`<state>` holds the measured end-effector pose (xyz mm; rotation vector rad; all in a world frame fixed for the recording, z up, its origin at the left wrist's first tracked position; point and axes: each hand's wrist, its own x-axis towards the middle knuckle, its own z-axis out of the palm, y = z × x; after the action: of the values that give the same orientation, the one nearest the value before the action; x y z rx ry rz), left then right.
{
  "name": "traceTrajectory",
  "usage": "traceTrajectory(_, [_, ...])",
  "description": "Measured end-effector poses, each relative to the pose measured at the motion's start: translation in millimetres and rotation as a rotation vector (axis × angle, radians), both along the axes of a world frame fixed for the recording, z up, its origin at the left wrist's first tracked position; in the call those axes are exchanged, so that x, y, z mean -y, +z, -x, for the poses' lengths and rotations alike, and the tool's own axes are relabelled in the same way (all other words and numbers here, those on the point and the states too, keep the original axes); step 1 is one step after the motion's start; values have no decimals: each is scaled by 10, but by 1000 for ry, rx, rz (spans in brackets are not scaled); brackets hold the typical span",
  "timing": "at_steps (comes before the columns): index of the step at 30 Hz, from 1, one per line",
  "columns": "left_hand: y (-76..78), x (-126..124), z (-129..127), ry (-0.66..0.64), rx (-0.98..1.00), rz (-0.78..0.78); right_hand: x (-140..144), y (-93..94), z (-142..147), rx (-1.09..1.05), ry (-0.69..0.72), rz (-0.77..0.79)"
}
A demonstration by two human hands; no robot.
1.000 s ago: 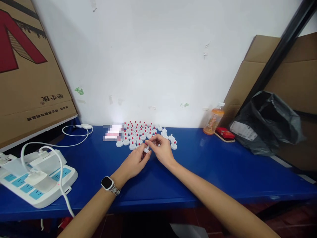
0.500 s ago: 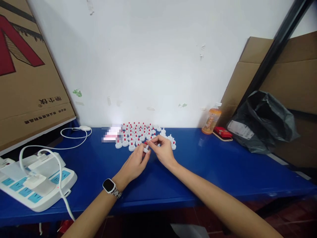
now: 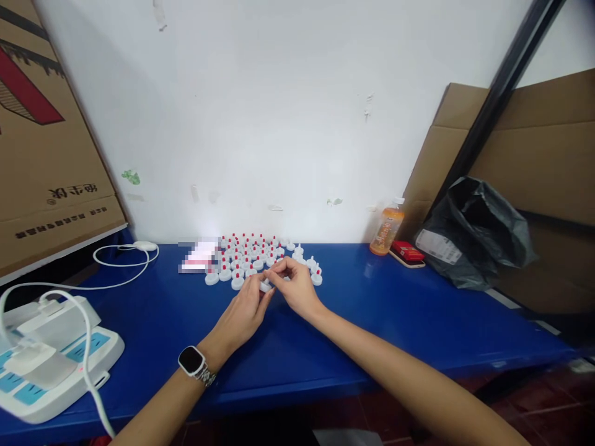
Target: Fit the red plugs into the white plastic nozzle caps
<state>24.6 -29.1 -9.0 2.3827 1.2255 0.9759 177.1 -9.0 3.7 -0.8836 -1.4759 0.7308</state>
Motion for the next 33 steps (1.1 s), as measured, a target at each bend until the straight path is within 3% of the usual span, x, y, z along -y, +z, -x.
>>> traceTrajectory(7, [151, -251, -208, -1, -69, -135, -361, 308, -451, 143, 141, 105])
traceTrajectory(9, [223, -353, -256, 39, -48, -201, -543, 421, -587, 221, 57, 53])
traceTrajectory(12, [292, -459, -227, 51, -11, -274, -842, 518, -714, 475, -211, -11])
traceTrajectory(14, [299, -478, -144, 53, -3, -296, -1021, 510, -723, 732, -308, 43])
traceTrajectory(17, [272, -451, -4, 46, -31, -292, -1205, 425, -655, 954, -294, 108])
traceTrajectory(29, [184, -450, 62, 15, -67, -275, -1373, 223, -510, 961, -224, 184])
traceTrajectory(33, [205, -422, 48, 9, -69, -297, -1524, 216, -596, 923, -351, 167])
